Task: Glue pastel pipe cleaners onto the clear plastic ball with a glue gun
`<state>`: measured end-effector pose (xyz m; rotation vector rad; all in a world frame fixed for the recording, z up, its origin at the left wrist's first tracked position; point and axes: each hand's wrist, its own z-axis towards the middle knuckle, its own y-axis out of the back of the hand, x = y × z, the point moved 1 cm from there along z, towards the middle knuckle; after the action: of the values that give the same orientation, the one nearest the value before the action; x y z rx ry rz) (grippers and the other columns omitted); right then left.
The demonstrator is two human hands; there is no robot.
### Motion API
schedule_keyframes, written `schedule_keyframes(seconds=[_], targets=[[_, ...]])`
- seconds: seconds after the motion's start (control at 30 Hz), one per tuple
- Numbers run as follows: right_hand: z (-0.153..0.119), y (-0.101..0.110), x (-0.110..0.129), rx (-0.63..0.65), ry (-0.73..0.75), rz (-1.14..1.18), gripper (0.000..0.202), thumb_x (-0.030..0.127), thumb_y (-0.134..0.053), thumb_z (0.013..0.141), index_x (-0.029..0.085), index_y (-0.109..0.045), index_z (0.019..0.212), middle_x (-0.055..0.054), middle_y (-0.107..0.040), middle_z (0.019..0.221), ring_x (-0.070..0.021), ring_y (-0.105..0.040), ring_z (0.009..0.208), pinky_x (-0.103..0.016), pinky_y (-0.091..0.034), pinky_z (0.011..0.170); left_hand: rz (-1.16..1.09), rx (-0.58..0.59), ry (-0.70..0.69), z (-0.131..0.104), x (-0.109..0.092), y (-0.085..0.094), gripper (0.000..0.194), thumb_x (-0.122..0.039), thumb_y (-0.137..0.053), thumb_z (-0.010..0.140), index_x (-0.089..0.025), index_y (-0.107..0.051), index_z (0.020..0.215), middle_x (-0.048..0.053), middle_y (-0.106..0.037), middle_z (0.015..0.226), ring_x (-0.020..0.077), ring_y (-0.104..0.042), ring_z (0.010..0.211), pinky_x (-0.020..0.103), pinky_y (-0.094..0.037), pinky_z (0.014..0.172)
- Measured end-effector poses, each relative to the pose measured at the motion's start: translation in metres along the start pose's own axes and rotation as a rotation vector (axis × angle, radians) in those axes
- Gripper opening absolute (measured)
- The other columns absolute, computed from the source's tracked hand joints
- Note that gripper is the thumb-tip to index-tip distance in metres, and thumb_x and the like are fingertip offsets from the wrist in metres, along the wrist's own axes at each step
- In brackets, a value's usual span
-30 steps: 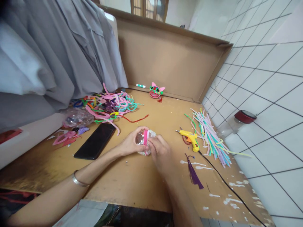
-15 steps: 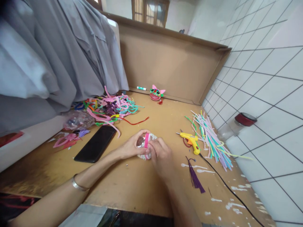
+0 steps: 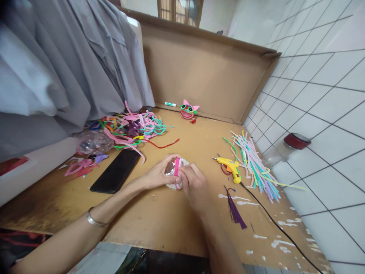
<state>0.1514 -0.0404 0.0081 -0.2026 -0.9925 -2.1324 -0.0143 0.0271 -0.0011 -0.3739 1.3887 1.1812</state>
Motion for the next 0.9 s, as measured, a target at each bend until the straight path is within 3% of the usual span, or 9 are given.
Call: schedule_keyframes(seconds=[0.27, 0.47, 0.9], targets=[[0.0035, 0.0007, 0.0026, -0.025, 0.017, -0.009, 0.022, 0.018, -0.046, 0.097, 0.021, -0.067, 0.093, -0.003, -0.061, 0.080, -0.0143, -0.060, 0.073, -0.026, -0.050, 0.067, 0.036, -0.076, -0.113, 0.0008, 0.0050, -0.0049, 0.088, -0.045, -0.087, 0.058, -0.023, -0.046, 0.132, 0.012, -0.043, 0.137, 0.0316, -0.047, 0.128, 0.050, -0.040, 0.111], [0.0032, 0.0006, 0.0023, -0.024, -0.005, 0.003, 0.024, 0.020, -0.044, 0.097, 0.022, -0.068, 0.094, -0.003, -0.061, 0.080, -0.0145, -0.061, 0.073, -0.026, -0.051, 0.067, 0.003, -0.099, -0.211, 0.0012, 0.0066, -0.0062, 0.082, -0.048, -0.087, 0.060, -0.025, -0.049, 0.129, 0.010, -0.047, 0.131, 0.0304, -0.048, 0.124, 0.050, -0.041, 0.109], [0.0019, -0.0006, -0.0008, -0.024, -0.055, 0.039, 0.023, 0.022, -0.045, 0.097, 0.022, -0.068, 0.095, -0.003, -0.062, 0.082, -0.0149, -0.061, 0.075, -0.027, -0.051, 0.067, -0.088, -0.093, -0.116, -0.0014, 0.0043, -0.0076, 0.069, -0.043, -0.084, 0.067, -0.021, -0.052, 0.124, 0.010, -0.059, 0.121, 0.0269, -0.058, 0.112, 0.043, -0.045, 0.102]])
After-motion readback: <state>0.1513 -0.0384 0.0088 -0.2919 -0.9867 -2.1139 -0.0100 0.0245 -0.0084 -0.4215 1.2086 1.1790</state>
